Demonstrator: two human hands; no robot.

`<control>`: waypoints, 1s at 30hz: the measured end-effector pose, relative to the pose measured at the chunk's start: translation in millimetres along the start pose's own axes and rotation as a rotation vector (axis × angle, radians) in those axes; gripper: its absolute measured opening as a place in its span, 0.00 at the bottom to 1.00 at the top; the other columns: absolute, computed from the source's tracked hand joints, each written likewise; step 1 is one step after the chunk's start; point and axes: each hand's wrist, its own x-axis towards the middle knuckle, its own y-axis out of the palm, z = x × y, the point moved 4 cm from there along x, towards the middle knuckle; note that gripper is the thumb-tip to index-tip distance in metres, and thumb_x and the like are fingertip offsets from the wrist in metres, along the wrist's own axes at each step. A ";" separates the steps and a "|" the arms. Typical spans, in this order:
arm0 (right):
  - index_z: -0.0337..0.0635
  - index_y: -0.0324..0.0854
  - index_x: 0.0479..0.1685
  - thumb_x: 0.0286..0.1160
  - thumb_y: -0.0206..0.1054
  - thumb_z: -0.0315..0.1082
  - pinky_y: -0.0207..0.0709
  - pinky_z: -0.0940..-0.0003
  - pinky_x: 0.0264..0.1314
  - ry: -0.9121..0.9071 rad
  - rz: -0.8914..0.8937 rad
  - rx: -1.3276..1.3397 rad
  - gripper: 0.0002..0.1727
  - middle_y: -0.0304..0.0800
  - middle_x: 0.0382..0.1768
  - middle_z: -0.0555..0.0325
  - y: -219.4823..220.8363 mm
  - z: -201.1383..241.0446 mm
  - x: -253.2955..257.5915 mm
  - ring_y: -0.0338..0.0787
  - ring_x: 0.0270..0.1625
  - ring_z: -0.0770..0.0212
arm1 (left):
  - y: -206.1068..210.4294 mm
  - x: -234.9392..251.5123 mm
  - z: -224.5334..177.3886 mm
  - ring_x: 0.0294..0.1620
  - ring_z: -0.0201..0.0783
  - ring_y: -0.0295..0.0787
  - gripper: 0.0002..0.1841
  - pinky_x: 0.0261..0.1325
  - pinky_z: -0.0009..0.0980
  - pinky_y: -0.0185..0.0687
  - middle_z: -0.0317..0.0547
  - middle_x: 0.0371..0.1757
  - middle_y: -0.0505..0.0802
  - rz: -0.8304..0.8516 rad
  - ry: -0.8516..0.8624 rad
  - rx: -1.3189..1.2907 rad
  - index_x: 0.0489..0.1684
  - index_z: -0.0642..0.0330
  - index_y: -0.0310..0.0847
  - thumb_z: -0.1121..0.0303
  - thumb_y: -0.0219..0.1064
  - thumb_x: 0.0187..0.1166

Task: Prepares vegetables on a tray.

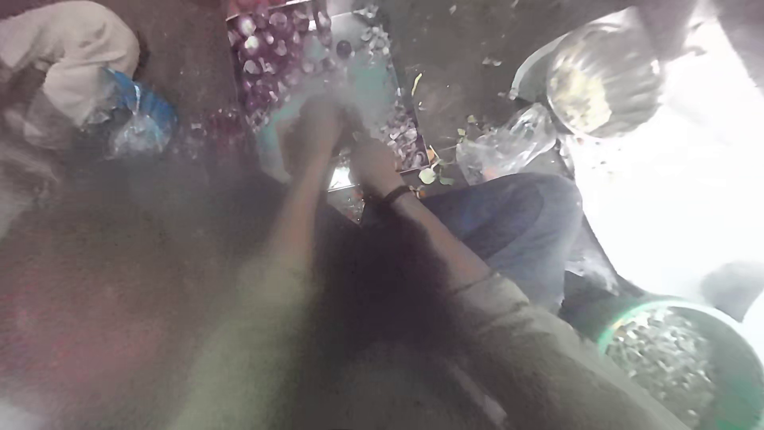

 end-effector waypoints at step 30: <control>0.34 0.74 0.74 0.87 0.59 0.42 0.84 0.35 0.56 -0.060 0.041 -0.056 0.25 0.88 0.60 0.36 -0.7 4.0 4.4 0.92 0.59 0.36 | 5.0 2.6 8.5 0.66 0.62 0.88 0.11 0.72 0.63 0.79 0.64 0.57 0.93 -0.009 -0.016 -0.071 0.49 0.67 0.92 0.71 0.64 0.81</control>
